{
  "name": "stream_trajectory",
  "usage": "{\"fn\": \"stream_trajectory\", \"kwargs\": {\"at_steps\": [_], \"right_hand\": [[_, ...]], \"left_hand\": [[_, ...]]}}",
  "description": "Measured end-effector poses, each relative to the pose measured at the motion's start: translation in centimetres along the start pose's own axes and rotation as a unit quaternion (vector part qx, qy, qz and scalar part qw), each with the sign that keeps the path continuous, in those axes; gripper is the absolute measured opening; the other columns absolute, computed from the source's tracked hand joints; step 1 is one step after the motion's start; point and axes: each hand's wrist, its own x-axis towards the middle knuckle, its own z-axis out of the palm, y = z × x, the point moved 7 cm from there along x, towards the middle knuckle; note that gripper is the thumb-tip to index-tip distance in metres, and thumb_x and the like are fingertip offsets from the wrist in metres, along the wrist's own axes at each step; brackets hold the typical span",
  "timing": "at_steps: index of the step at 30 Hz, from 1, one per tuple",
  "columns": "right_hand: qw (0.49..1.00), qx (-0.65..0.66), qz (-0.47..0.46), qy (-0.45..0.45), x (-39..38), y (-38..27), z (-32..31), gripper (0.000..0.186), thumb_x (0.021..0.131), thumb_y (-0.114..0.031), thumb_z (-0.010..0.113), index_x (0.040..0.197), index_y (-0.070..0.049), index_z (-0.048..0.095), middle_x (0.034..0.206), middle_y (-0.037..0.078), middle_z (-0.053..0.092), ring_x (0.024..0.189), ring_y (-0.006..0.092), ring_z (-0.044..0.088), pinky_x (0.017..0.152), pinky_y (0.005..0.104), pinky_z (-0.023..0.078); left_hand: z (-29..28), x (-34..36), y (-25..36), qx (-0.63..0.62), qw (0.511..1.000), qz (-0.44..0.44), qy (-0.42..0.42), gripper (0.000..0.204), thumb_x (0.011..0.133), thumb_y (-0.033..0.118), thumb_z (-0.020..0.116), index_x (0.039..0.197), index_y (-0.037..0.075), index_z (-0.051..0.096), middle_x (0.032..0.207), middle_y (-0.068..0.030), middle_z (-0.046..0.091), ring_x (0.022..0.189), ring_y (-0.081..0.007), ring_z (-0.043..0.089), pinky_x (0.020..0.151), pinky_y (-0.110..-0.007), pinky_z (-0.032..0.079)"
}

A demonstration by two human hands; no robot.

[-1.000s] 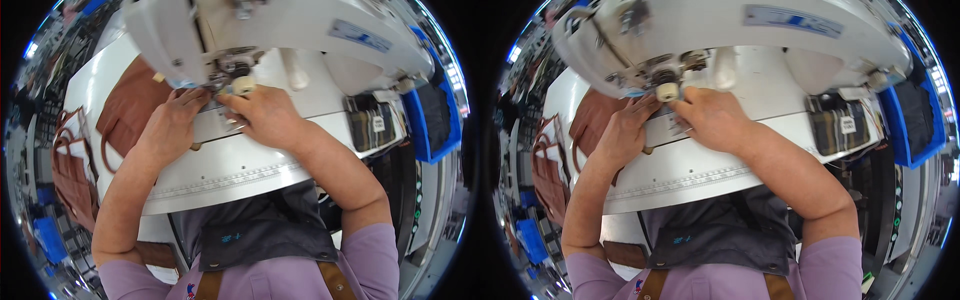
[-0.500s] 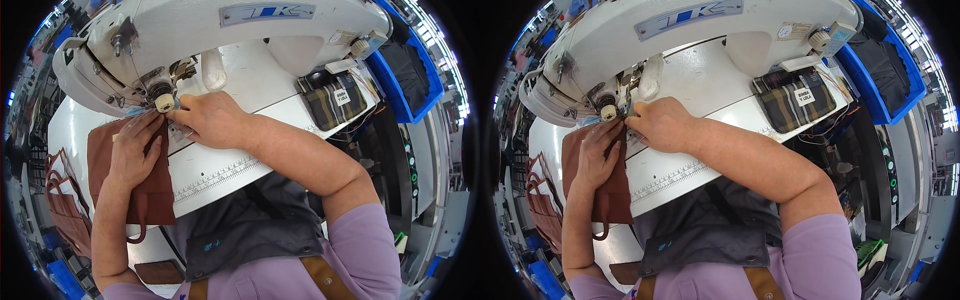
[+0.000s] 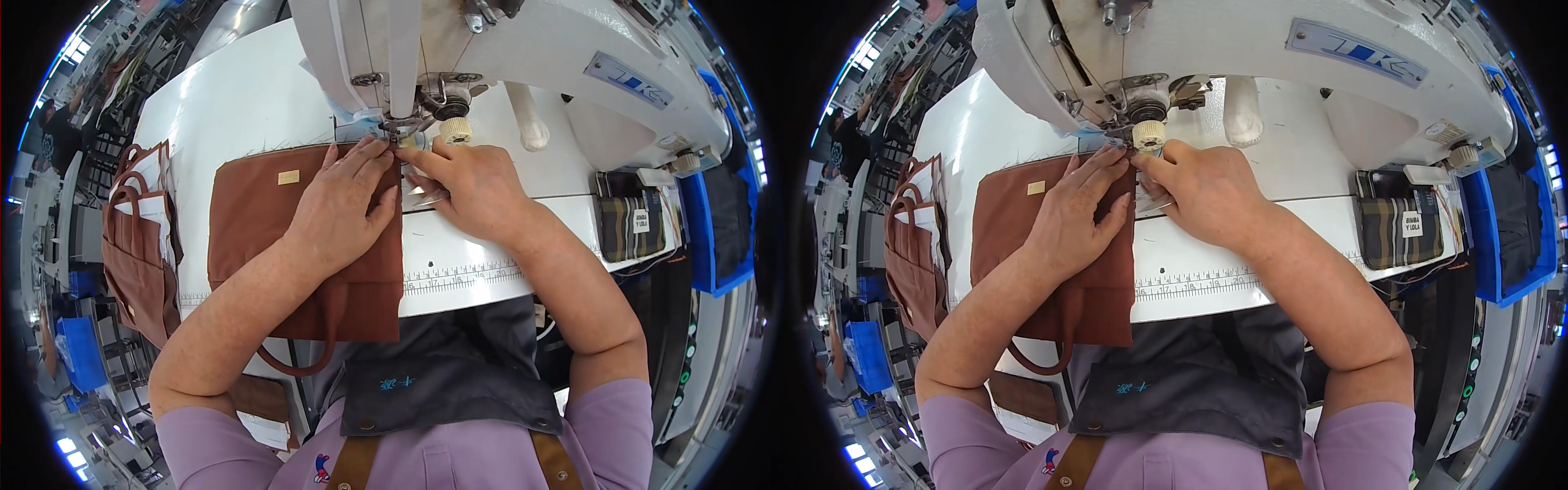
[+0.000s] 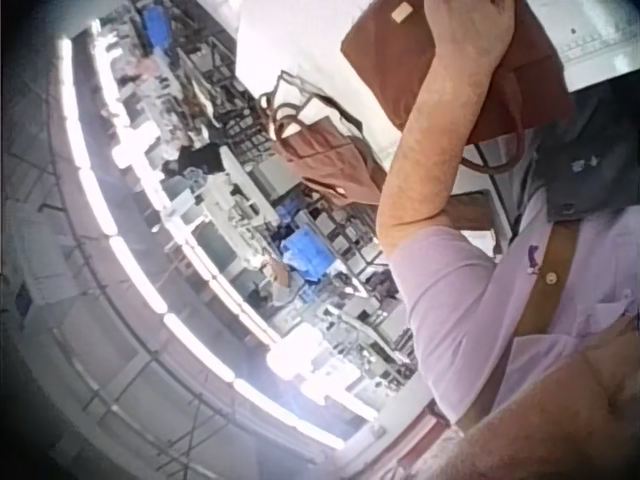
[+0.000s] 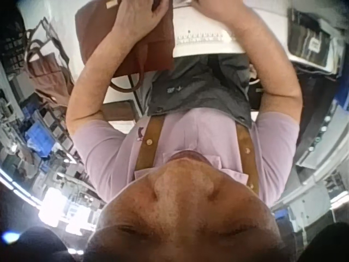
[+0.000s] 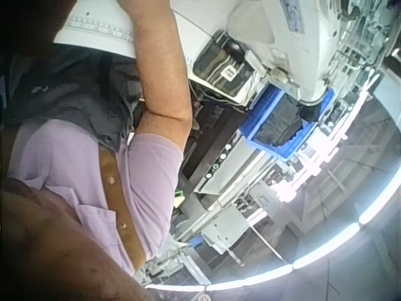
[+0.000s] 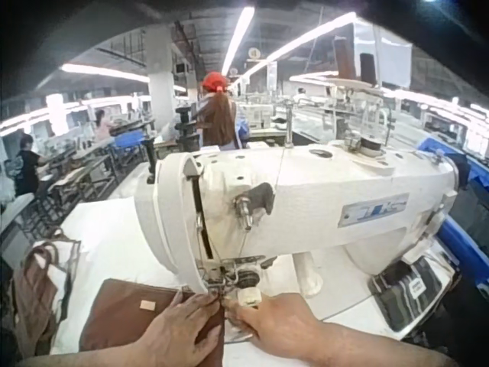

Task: The person operates an industrial sewing machine to stitch the edges of a brown tote bag. They guide the bag under the needle, trim excess threads with scissors, and reposition the bag to sew different seams. The person handles multiple bags, moving finished ones aside and picking up new ones from a stack.

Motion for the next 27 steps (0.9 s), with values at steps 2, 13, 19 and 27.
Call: {"fn": "stream_trajectory", "kwargs": {"at_steps": [2, 13, 19, 27], "right_hand": [[1.0, 0.0, 0.0, -0.005, 0.0, 0.0, 0.0, 0.032, 0.093, -0.025, 0.069, 0.124, -0.016, 0.072, 0.088, 0.008, 0.065, 0.071, 0.0297, 0.069, 0.063, 0.0448, 0.054], [1.0, -0.003, -0.007, -0.016, 0.2, 0.0, -0.2, 0.041, 0.09, -0.025, 0.072, 0.129, -0.015, 0.069, 0.092, 0.008, 0.065, 0.075, 0.0286, 0.07, 0.065, 0.0435, 0.055], [1.0, -0.016, 0.002, -0.025, 0.2, -0.1, 0.0, 0.042, 0.09, -0.027, 0.072, 0.129, -0.014, 0.069, 0.093, 0.009, 0.065, 0.076, 0.0288, 0.07, 0.065, 0.0437, 0.056], [1.0, -0.005, 0.007, -0.001, 0.0, 0.2, 0.2, 0.034, 0.088, -0.027, 0.072, 0.119, -0.014, 0.07, 0.094, 0.009, 0.068, 0.08, 0.0307, 0.072, 0.066, 0.0458, 0.057]], "left_hand": [[0.0, 0.0, 0.1, -0.002, 1.0, -0.011, 0.001, 0.037, 0.093, 0.014, 0.068, 0.126, -0.002, 0.064, 0.14, -0.0177, 0.062, 0.131, -0.0373, 0.059, 0.116, -0.056, 0.041], [0.3, 0.5, 0.3, 0.034, 0.999, -0.04, 0.003, 0.036, 0.094, 0.015, 0.067, 0.125, -0.002, 0.065, 0.141, -0.0166, 0.06, 0.133, -0.0364, 0.057, 0.113, -0.06, 0.043], [0.5, 0.4, 0.3, 0.054, 0.997, -0.046, -0.003, 0.037, 0.093, 0.013, 0.066, 0.127, -0.002, 0.065, 0.141, -0.0178, 0.061, 0.137, -0.0377, 0.054, 0.113, -0.061, 0.042], [1.1, 1.0, -0.7, 0.067, 0.997, -0.041, 0.007, 0.04, 0.094, 0.016, 0.065, 0.129, -0.003, 0.065, 0.142, -0.0206, 0.061, 0.139, -0.0363, 0.053, 0.116, -0.059, 0.038]]}}
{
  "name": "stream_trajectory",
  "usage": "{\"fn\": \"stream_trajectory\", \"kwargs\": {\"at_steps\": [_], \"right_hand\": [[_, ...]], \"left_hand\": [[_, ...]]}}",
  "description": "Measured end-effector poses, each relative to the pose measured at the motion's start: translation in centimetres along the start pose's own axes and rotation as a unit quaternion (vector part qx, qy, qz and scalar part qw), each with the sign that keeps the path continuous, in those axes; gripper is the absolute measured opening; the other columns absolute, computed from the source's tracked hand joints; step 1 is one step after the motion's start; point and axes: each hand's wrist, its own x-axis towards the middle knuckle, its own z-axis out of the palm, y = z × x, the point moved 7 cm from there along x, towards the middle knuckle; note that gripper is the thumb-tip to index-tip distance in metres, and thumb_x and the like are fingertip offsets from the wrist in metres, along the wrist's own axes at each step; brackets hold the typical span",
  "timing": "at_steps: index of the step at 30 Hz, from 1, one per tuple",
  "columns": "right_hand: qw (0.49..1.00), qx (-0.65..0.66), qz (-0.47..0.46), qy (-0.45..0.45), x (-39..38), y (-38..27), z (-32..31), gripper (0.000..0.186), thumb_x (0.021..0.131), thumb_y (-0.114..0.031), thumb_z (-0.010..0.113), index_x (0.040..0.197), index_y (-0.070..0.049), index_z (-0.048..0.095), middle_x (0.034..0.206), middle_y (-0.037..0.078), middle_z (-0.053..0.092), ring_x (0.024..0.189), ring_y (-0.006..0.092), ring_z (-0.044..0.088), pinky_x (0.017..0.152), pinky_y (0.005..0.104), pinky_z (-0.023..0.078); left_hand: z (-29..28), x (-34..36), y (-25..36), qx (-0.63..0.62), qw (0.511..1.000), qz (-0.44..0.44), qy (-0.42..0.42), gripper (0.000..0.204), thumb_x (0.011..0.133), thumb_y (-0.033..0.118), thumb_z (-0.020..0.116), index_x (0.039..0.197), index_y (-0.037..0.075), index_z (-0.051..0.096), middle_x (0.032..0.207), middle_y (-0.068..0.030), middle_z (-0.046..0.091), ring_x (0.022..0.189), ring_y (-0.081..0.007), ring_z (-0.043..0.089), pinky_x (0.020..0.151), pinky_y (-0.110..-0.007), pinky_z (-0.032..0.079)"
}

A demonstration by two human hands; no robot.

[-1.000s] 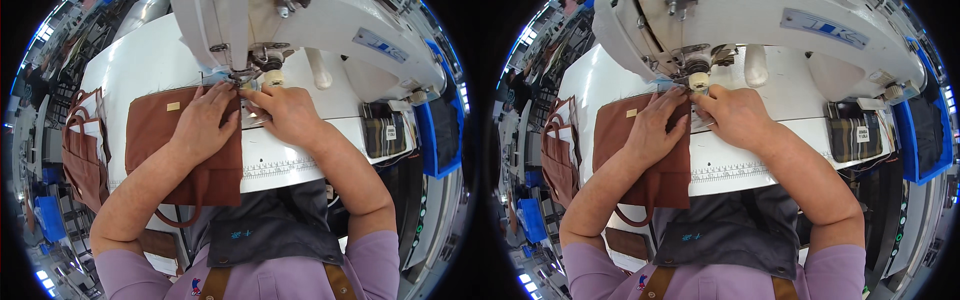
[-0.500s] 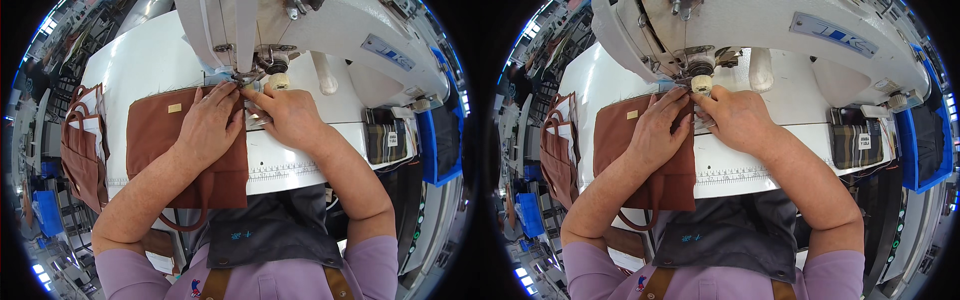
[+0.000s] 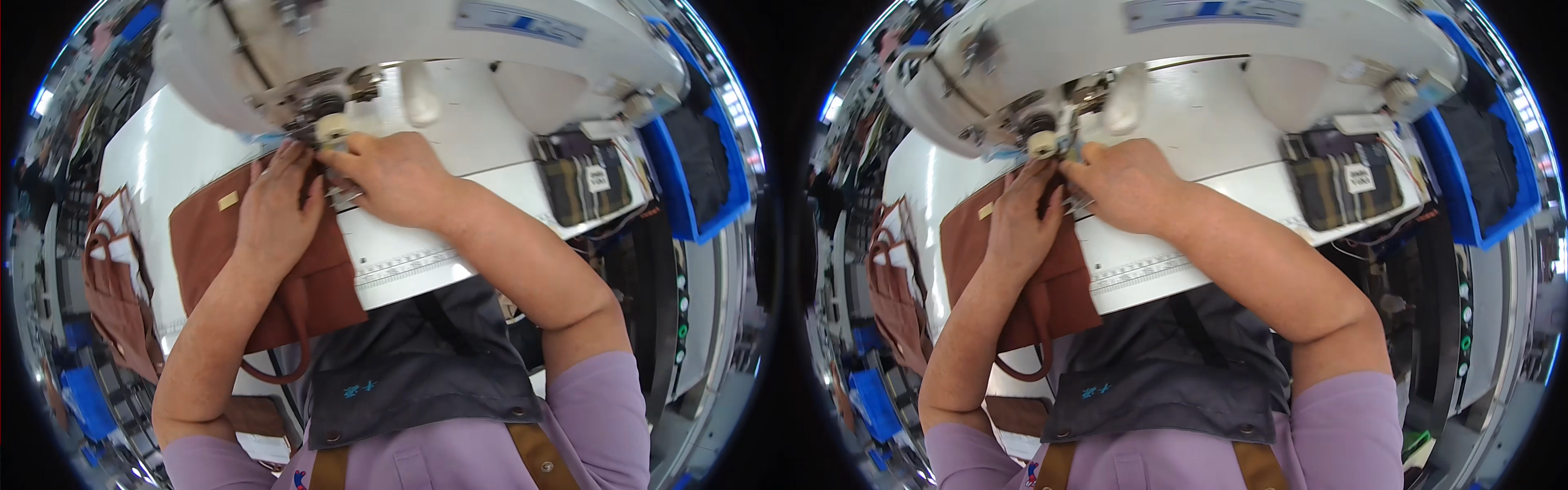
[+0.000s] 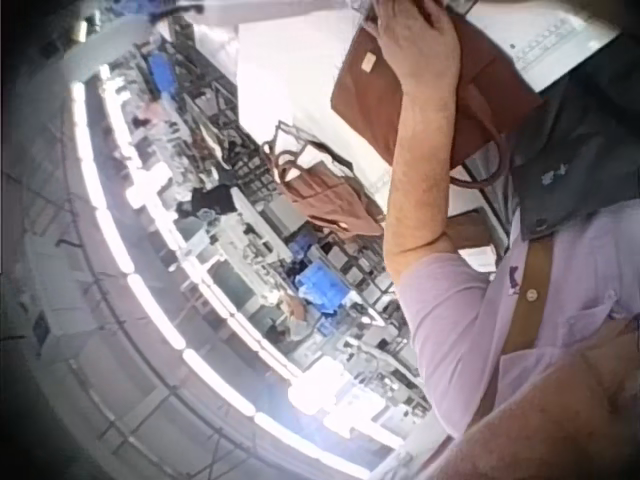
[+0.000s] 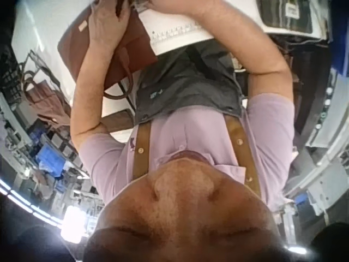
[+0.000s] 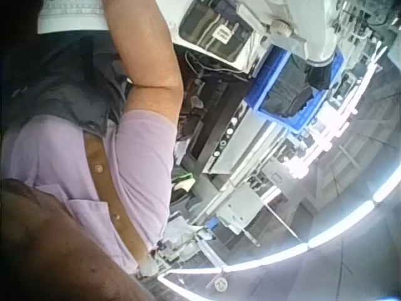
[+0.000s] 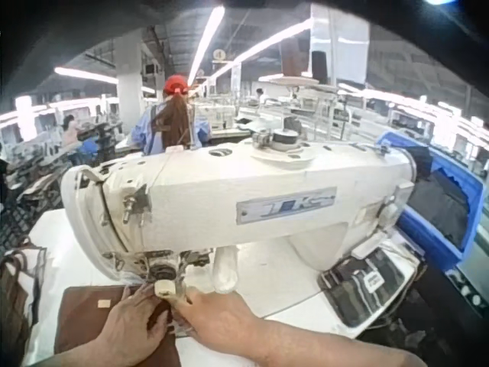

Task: The person operates an industrial sewing machine to stitch the edges of a brown tote bag. They guide the bag under the needle, trim excess threads with scissors, and reposition the bag to sew different seams. The person handles multiple bags, moving finished ones aside and picking up new ones from a stack.

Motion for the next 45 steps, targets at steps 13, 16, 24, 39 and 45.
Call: {"fn": "stream_trajectory", "kwargs": {"at_steps": [13, 16, 24, 39, 45], "right_hand": [[0.998, 0.046, 0.013, 0.05, -0.8, 1.2, -0.7, 0.02, 0.084, -0.026, 0.075, 0.1, -0.014, 0.071, 0.088, 0.006, 0.068, 0.078, 0.0292, 0.072, 0.066, 0.0445, 0.057], [0.997, 0.045, 0.022, 0.058, -1.1, 1.7, -0.9, 0.024, 0.086, -0.029, 0.075, 0.106, -0.015, 0.072, 0.086, 0.004, 0.066, 0.074, 0.0295, 0.07, 0.064, 0.0437, 0.056], [0.996, 0.068, 0.025, 0.06, -1.0, 1.1, -2.4, 0.035, 0.08, -0.037, 0.078, 0.099, -0.01, 0.067, 0.084, 0.007, 0.068, 0.081, 0.0308, 0.07, 0.07, 0.0467, 0.054], [0.992, 0.088, 0.0, 0.09, -1.1, 0.8, -2.2, 0.02, 0.086, -0.026, 0.076, 0.094, -0.01, 0.07, 0.09, 0.007, 0.065, 0.085, 0.0292, 0.07, 0.07, 0.0446, 0.056], [0.991, 0.1, -0.035, 0.086, -1.5, 0.3, -3.1, 0.013, 0.086, -0.023, 0.078, 0.088, -0.011, 0.072, 0.089, 0.002, 0.064, 0.076, 0.0257, 0.068, 0.065, 0.0413, 0.055]], "left_hand": [[-0.3, 0.6, -0.2, 0.007, 1.0, 0.002, -0.005, 0.038, 0.098, 0.015, 0.065, 0.131, -0.005, 0.064, 0.139, -0.022, 0.064, 0.132, -0.0401, 0.058, 0.116, -0.057, 0.039], [-0.9, 0.4, 0.3, 0.051, 0.998, 0.017, -0.015, 0.042, 0.098, 0.024, 0.067, 0.13, -0.003, 0.065, 0.139, -0.0203, 0.064, 0.13, -0.0391, 0.059, 0.117, -0.057, 0.037], [-3.4, -1.0, 5.9, 0.053, 0.996, 0.056, -0.046, 0.036, 0.076, 0.033, 0.081, 0.087, 0.005, 0.062, 0.099, -0.0096, 0.063, 0.098, -0.0327, 0.064, 0.091, -0.049, 0.048], [-1.9, 0.2, 2.9, -0.109, 0.989, -0.033, -0.095, 0.017, 0.066, 0.006, 0.065, 0.059, 0.0, 0.051, 0.072, -0.01, 0.056, 0.062, -0.0266, 0.058, 0.056, -0.039, 0.045], [-1.9, -0.9, 0.3, -0.278, 0.944, -0.092, -0.149, 0.009, 0.074, 0.005, 0.067, 0.071, -0.003, 0.064, 0.082, -0.0061, 0.062, 0.076, -0.0149, 0.061, 0.069, -0.028, 0.047]]}}
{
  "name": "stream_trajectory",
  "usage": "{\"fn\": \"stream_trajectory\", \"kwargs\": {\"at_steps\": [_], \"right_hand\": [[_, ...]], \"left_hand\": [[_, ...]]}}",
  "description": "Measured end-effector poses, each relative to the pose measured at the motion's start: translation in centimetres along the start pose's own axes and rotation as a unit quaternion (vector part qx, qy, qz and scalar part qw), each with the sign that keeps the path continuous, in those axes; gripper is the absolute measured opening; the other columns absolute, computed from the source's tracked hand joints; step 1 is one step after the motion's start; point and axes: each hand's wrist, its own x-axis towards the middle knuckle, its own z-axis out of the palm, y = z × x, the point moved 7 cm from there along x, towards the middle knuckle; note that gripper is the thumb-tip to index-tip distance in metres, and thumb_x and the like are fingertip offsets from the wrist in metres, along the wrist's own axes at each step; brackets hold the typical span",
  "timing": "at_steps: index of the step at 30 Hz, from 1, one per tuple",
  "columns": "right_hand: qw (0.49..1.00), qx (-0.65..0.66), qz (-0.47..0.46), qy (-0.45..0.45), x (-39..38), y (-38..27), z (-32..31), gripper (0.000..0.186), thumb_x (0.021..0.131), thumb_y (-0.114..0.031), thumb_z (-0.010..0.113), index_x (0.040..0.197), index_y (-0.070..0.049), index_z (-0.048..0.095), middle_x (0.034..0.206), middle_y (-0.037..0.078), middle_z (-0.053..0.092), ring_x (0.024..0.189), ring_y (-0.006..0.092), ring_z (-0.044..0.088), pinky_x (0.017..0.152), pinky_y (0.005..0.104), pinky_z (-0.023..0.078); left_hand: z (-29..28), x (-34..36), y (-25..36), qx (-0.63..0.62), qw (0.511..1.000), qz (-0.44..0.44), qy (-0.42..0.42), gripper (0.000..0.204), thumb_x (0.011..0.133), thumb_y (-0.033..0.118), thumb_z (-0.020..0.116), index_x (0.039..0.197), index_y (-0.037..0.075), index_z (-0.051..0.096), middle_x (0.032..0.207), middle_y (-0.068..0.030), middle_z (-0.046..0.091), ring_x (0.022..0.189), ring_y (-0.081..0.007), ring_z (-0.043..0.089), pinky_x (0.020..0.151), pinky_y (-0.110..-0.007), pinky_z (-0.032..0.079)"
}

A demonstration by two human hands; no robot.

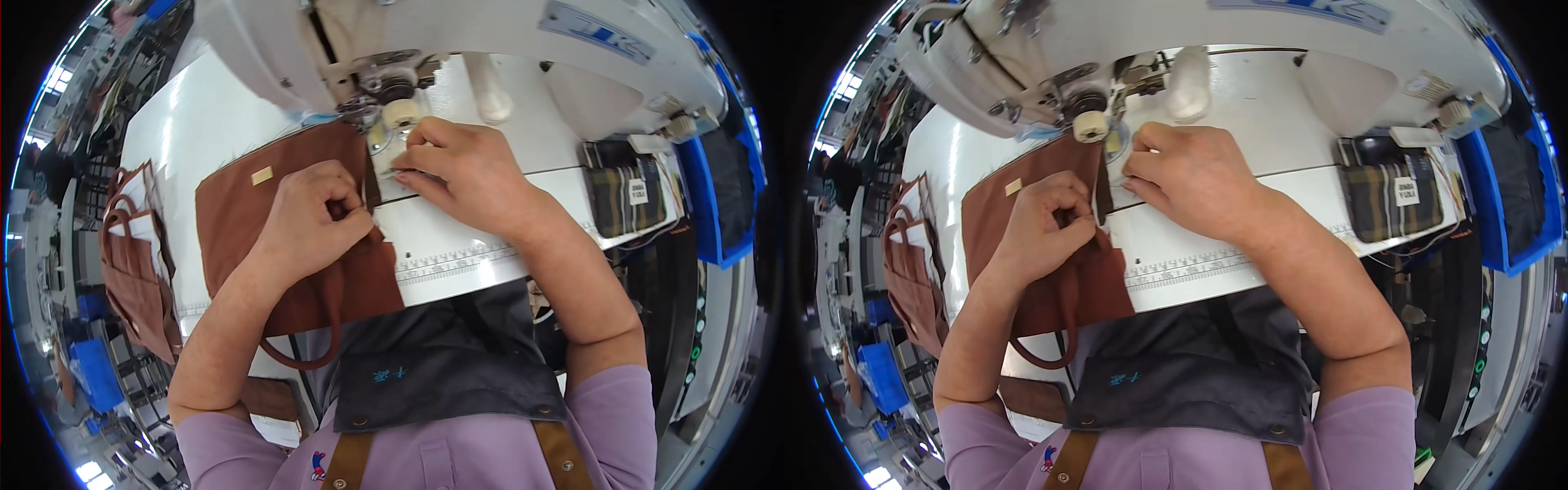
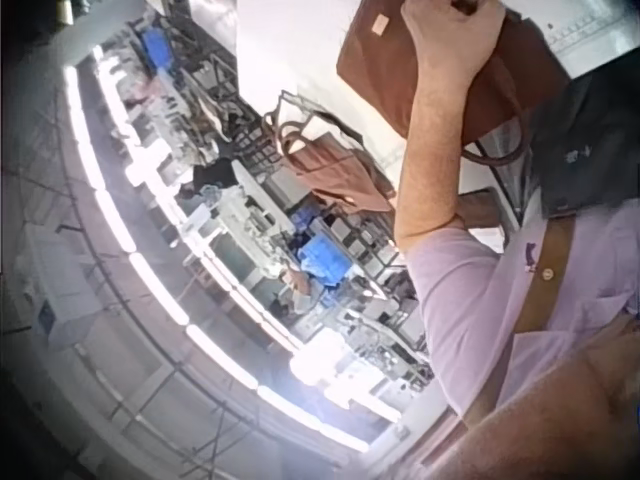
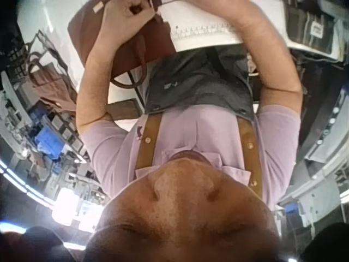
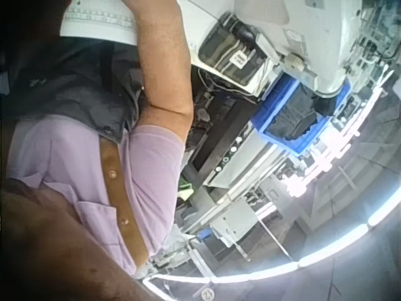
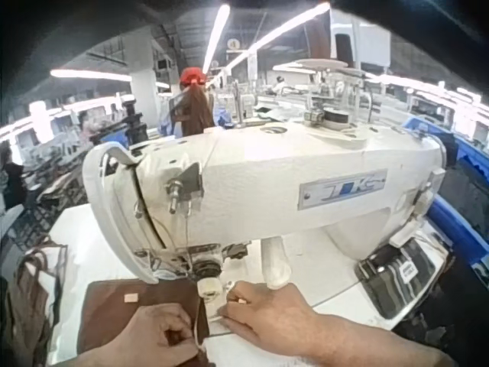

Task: The person operates an industrial sewing machine to stitch the edges of a brown tote bag. They guide the bag under the needle, trim excess threads with scissors, and reposition the bag to sew different seams. The person handles multiple bags, moving finished ones aside and picking up new ones from a stack.

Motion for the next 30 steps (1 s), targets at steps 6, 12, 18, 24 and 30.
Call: {"fn": "stream_trajectory", "kwargs": {"at_steps": [6, 12, 18, 24, 30], "right_hand": [[0.999, 0.01, -0.027, -0.022, -0.1, -0.9, 0.4, 0.011, 0.082, -0.02, 0.079, 0.084, -0.012, 0.072, 0.089, 0.001, 0.064, 0.076, 0.0229, 0.068, 0.061, 0.0403, 0.054], [0.998, -0.019, -0.04, -0.043, 0.0, -1.5, 0.4, 0.008, 0.08, -0.018, 0.076, 0.078, -0.012, 0.071, 0.088, 0.002, 0.064, 0.075, 0.0226, 0.069, 0.06, 0.0397, 0.054], [0.998, -0.016, -0.043, -0.043, 0.0, -1.5, 0.5, 0.01, 0.081, -0.017, 0.075, 0.077, -0.011, 0.069, 0.086, 0.003, 0.063, 0.073, 0.0227, 0.068, 0.059, 0.0396, 0.054], [0.998, -0.009, -0.043, -0.035, 0.0, -1.9, 0.5, 0.01, 0.08, -0.016, 0.077, 0.078, -0.01, 0.069, 0.086, 0.003, 0.062, 0.071, 0.0225, 0.067, 0.058, 0.0392, 0.053], [0.999, -0.032, -0.027, -0.028, 0.4, -1.7, 0.7, 0.011, 0.079, -0.016, 0.078, 0.078, -0.01, 0.068, 0.086, 0.003, 0.062, 0.069, 0.0233, 0.067, 0.058, 0.0392, 0.053]], "left_hand": [[0.3, -0.3, -0.3, -0.015, 1.0, 0.006, 0.001, 0.008, 0.078, 0.005, 0.066, 0.073, -0.002, 0.064, 0.085, -0.0052, 0.062, 0.076, -0.0142, 0.06, 0.07, -0.028, 0.046], [-0.1, -0.8, 1.6, 0.001, 0.997, 0.046, 0.063, 0.015, 0.08, 0.003, 0.074, 0.095, 0.001, 0.074, 0.094, -0.0078, 0.066, 0.084, -0.0189, 0.066, 0.072, -0.03, 0.05], [1.0, -2.9, 3.0, 0.206, 0.959, 0.188, 0.055, 0.034, 0.082, 0.007, 0.079, 0.116, 0.002, 0.075, 0.117, -0.0113, 0.069, 0.106, -0.0296, 0.068, 0.094, -0.042, 0.053], [0.9, -2.9, 1.6, 0.173, 0.968, 0.179, 0.036, 0.034, 0.083, 0.007, 0.078, 0.116, 0.002, 0.074, 0.133, -0.0139, 0.067, 0.125, -0.031, 0.064, 0.111, -0.049, 0.048], [0.6, -2.2, 1.1, 0.149, 0.973, 0.174, 0.034, 0.033, 0.085, 0.007, 0.076, 0.118, 0.003, 0.074, 0.134, -0.013, 0.067, 0.131, -0.0314, 0.062, 0.116, -0.051, 0.045]]}}
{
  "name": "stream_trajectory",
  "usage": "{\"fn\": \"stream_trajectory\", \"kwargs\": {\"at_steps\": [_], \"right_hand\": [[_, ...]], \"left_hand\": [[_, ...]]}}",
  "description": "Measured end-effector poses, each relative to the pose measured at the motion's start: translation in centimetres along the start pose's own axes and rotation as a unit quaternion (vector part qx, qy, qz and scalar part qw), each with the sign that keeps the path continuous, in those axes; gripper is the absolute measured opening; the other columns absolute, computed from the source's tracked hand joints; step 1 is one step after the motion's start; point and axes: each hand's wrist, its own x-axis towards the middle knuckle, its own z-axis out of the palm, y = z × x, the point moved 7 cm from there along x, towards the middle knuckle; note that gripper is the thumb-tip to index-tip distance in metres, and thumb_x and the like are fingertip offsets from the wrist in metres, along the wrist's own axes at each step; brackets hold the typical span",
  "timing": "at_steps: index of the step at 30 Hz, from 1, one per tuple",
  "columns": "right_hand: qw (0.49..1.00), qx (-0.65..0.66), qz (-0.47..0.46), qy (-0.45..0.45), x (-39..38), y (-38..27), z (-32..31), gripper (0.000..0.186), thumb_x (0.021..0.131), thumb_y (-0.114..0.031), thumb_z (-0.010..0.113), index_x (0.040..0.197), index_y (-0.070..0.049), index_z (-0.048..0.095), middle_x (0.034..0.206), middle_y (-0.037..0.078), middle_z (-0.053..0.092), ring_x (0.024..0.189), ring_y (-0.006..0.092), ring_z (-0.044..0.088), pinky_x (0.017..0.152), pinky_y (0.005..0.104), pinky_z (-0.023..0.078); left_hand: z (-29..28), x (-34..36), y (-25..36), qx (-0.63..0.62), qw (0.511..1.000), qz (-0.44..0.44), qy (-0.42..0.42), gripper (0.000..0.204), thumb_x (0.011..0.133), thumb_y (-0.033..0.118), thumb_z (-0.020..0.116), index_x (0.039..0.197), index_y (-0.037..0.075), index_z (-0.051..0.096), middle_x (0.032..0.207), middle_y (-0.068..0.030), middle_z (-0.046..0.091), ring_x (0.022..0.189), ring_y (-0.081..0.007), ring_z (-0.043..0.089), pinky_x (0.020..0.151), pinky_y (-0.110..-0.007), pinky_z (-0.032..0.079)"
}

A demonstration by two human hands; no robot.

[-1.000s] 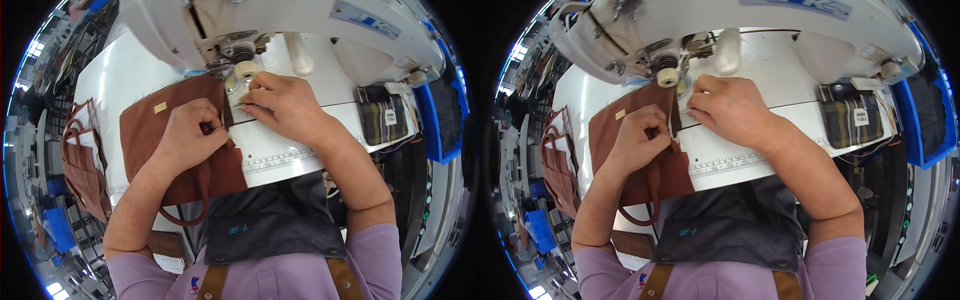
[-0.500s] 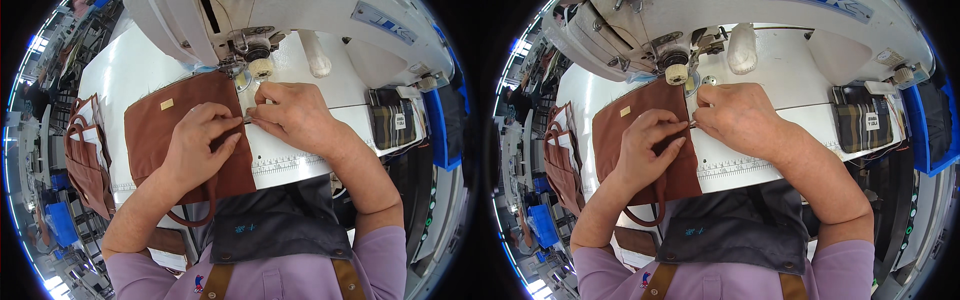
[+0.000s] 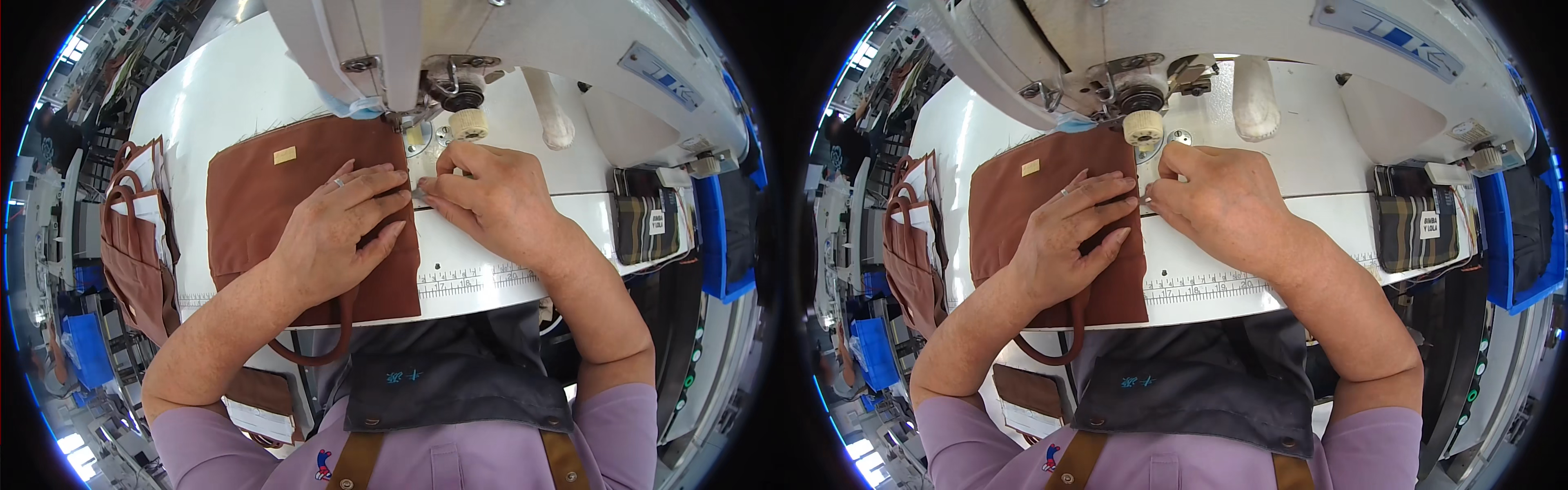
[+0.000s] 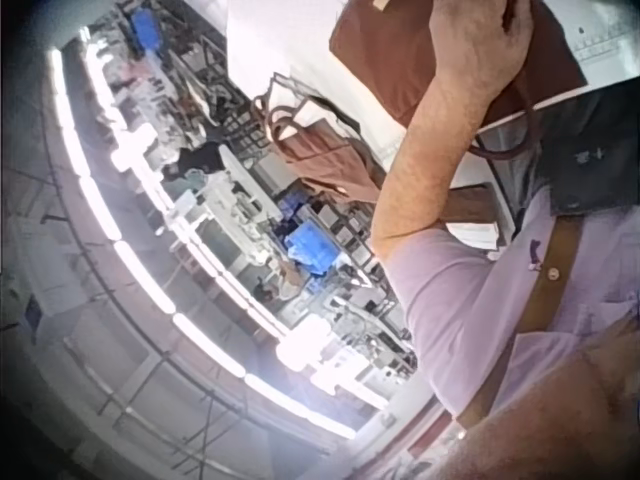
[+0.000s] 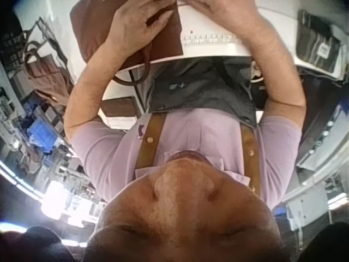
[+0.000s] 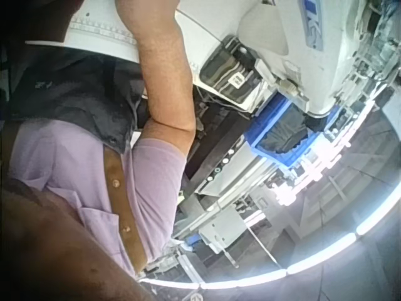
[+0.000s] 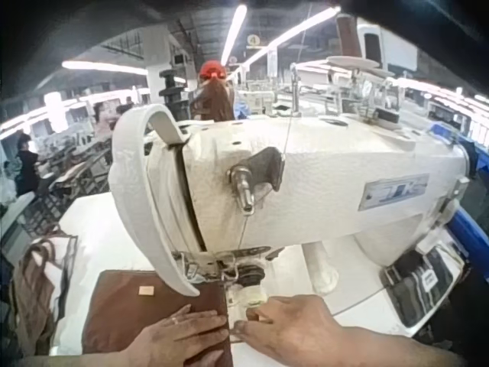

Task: The person operates an industrial sewing machine to stitch the edges of a brown tote bag. They guide the bag under the needle, trim excess threads with scissors, and reposition the bag to sew different seams. The person handles multiple bags, moving finished ones aside and picking up new ones from a stack.

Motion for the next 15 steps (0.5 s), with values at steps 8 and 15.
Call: {"fn": "stream_trajectory", "kwargs": {"at_steps": [8, 15], "right_hand": [[0.998, -0.052, 0.029, 0.019, 1.2, 1.1, 0.8, 0.011, 0.083, -0.017, 0.075, 0.083, -0.009, 0.067, 0.087, 0.006, 0.061, 0.072, 0.0276, 0.067, 0.06, 0.0414, 0.054], [0.995, -0.069, 0.071, 0.005, 1.4, 2.0, 1.6, 0.014, 0.086, -0.019, 0.075, 0.091, -0.008, 0.067, 0.091, 0.007, 0.06, 0.079, 0.0274, 0.068, 0.062, 0.0428, 0.056]], "left_hand": [[-0.8, 2.3, -2.2, 0.025, 0.999, 0.01, 0.023, 0.03, 0.086, 0.008, 0.073, 0.115, 0.004, 0.076, 0.127, -0.0111, 0.068, 0.116, -0.0297, 0.067, 0.103, -0.043, 0.053], [-1.6, 3.8, -3.1, 0.124, 0.989, 0.064, 0.052, 0.028, 0.086, 0.014, 0.075, 0.113, 0.007, 0.078, 0.115, -0.0094, 0.072, 0.102, -0.0261, 0.07, 0.089, -0.037, 0.058]]}}
